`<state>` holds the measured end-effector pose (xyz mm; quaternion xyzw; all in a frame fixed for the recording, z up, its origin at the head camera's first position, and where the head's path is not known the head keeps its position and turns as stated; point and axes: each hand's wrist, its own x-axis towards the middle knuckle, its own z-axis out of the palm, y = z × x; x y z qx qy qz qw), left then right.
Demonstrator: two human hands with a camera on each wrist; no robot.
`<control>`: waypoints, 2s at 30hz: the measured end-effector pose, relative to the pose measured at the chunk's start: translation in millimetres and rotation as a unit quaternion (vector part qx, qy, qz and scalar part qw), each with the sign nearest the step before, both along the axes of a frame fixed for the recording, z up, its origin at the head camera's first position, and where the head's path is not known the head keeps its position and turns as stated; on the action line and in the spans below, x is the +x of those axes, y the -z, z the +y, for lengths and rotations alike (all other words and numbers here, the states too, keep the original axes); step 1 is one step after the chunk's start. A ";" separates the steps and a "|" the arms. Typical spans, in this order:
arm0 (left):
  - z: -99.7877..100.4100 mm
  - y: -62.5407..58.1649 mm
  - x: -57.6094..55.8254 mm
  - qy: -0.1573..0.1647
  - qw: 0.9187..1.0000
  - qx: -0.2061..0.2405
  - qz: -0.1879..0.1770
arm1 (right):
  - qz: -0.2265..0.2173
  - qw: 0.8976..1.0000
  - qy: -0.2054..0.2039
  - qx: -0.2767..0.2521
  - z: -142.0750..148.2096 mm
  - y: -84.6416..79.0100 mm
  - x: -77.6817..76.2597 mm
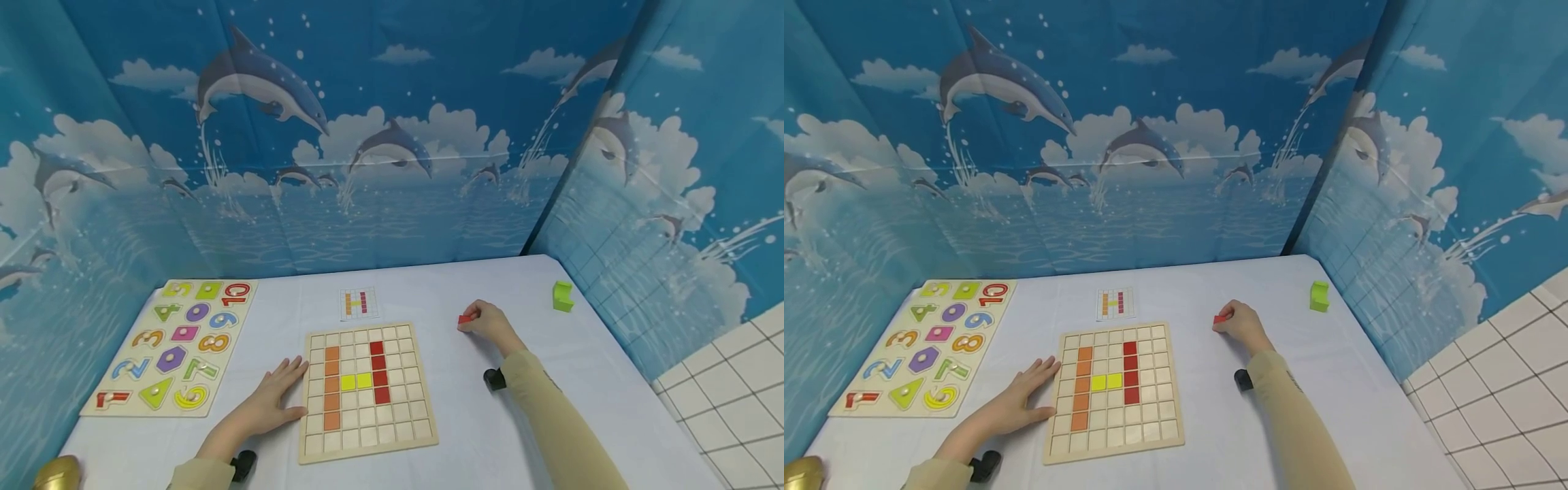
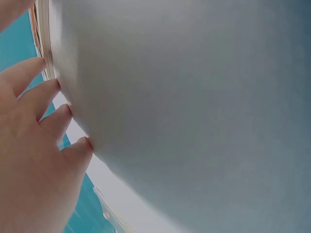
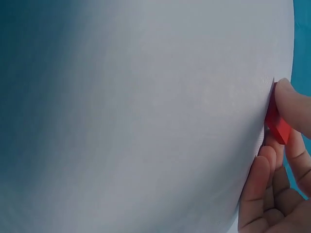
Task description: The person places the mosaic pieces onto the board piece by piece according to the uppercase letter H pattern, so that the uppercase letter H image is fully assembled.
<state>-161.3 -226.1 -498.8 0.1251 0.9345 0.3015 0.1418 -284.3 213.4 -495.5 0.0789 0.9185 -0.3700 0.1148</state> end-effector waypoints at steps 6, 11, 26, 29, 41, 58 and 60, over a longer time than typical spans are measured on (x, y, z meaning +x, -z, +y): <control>-1.6 1.8 -1.1 0.003 1.000 -0.003 0.001 | -0.003 1.000 0.012 0.000 2.5 -0.6 0.6; -2.0 2.9 -1.7 0.004 1.000 -0.006 0.007 | -0.008 0.999 0.028 -0.028 5.3 -4.9 4.0; -0.5 -0.5 0.2 0.000 1.000 0.004 -0.001 | -0.026 0.982 0.006 -0.185 -32.0 -26.7 52.9; 0.0 -1.1 0.5 -0.001 1.000 0.000 0.001 | -0.025 0.981 -0.020 -0.194 -44.6 -26.6 67.0; -1.1 -1.2 -1.8 0.004 1.000 -0.009 -0.001 | -0.028 0.962 -0.146 -0.228 -97.9 -17.4 107.3; -0.6 -0.1 -1.4 0.003 1.000 -0.013 0.006 | -0.023 0.973 -0.171 -0.151 -124.8 -15.1 127.1; -0.5 -0.1 -1.1 0.002 1.000 -0.012 0.006 | -0.022 0.973 -0.177 -0.145 -126.4 -13.4 127.1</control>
